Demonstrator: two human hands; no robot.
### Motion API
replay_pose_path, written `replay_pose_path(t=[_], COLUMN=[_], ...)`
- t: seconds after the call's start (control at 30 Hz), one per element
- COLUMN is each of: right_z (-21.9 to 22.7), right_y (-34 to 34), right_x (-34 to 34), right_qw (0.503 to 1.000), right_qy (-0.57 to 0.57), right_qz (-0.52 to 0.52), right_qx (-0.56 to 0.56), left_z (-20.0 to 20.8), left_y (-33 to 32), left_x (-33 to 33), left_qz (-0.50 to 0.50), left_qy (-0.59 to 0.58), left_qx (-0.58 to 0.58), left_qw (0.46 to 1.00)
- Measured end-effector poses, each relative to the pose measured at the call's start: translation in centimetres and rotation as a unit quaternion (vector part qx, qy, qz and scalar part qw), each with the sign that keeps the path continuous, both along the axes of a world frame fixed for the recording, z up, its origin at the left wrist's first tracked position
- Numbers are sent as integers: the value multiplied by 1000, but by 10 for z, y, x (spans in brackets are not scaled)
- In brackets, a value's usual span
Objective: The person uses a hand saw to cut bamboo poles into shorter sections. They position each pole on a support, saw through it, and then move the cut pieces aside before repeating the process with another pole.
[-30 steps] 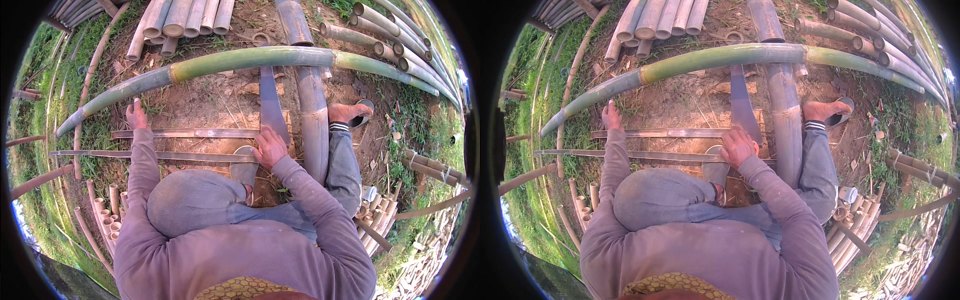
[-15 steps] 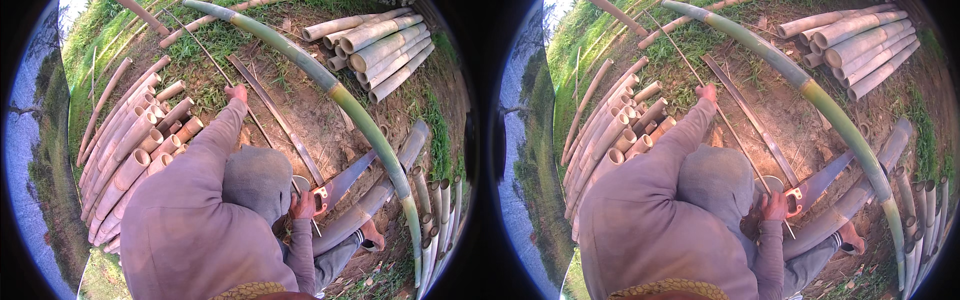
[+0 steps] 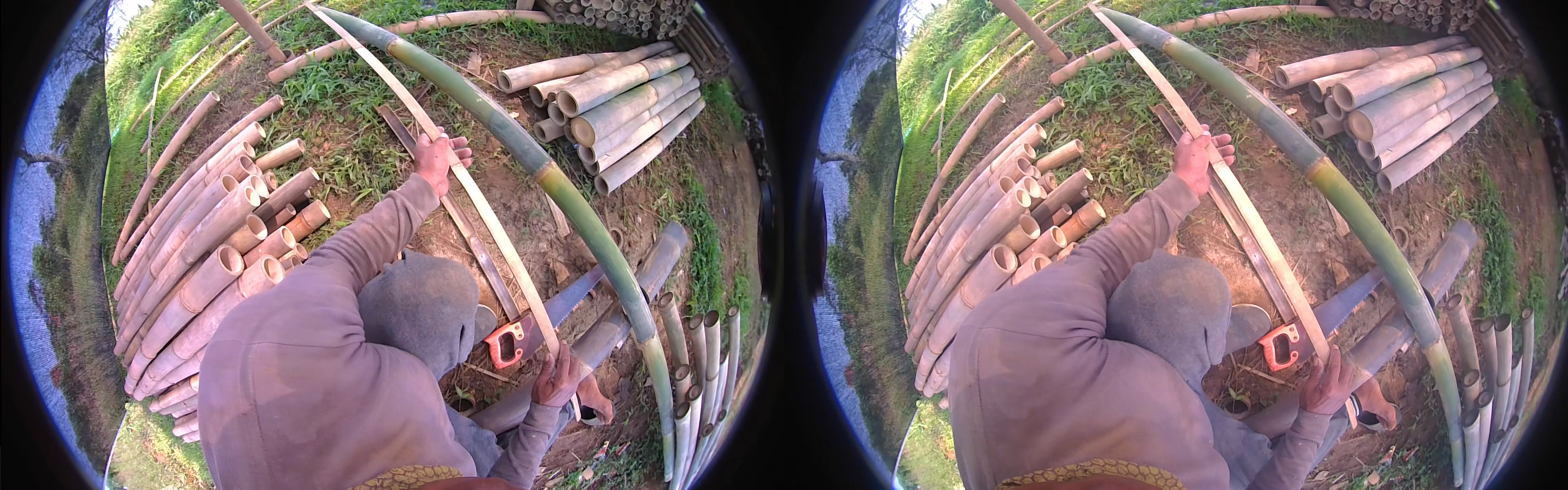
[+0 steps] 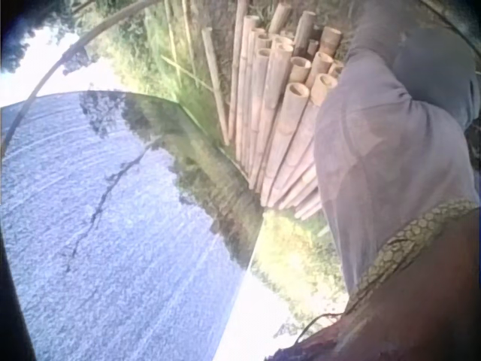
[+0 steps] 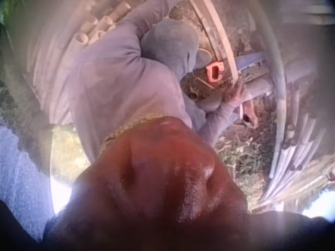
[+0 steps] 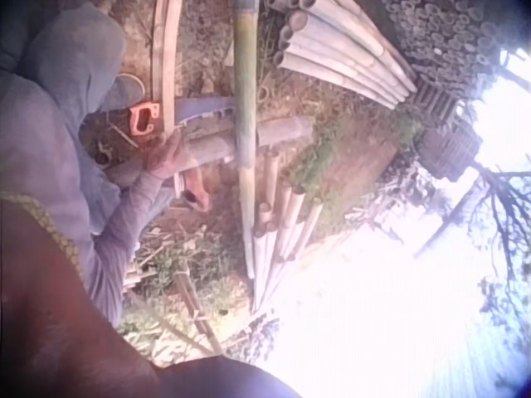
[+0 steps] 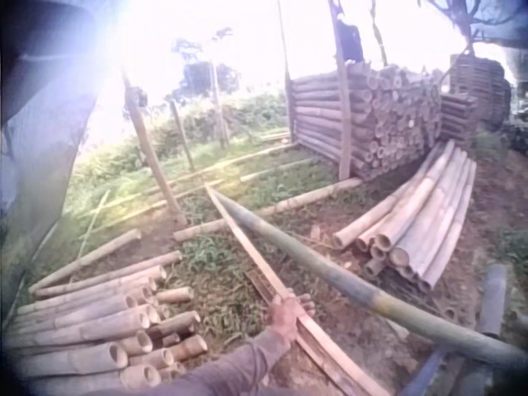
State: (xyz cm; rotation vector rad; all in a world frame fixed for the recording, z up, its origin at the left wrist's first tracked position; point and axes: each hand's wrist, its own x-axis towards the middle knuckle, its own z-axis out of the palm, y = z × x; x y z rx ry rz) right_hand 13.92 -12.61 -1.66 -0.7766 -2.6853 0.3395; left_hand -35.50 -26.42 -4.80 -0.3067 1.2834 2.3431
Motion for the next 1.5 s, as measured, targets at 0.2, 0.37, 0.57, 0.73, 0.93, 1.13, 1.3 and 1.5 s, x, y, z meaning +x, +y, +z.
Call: replay_pose_path(t=[0.2,0.37,0.57,0.73,0.93,1.13,1.3,1.5], right_z=[5,13,23,27,56,17,0,-12], right_y=[18,34,55,72,148,209,212,228], right_x=[-2,2,21,45,-15,-12,-34,-32], right_qw=[1000,1000,999,996,993,992,990,988], right_qy=[1,14,2,10,31,1,6,-8], right_qz=[-4,12,10,-5,3,-61,-87,-132], right_qx=[2,24,50,92,110,112,113,74], left_z=[2,6,14,12,-28,36,-5,-15], left_y=[14,17,19,50,14,106,144,168], left_x=[-1,7,26,40,18,63,34,43], left_qz=[-11,-19,-26,-78,-38,-199,-302,-303], left_qy=[18,31,30,45,277,822,855,843], left_qx=[10,27,57,101,-188,-290,-262,-248], left_qw=[1000,999,998,991,942,447,331,369])
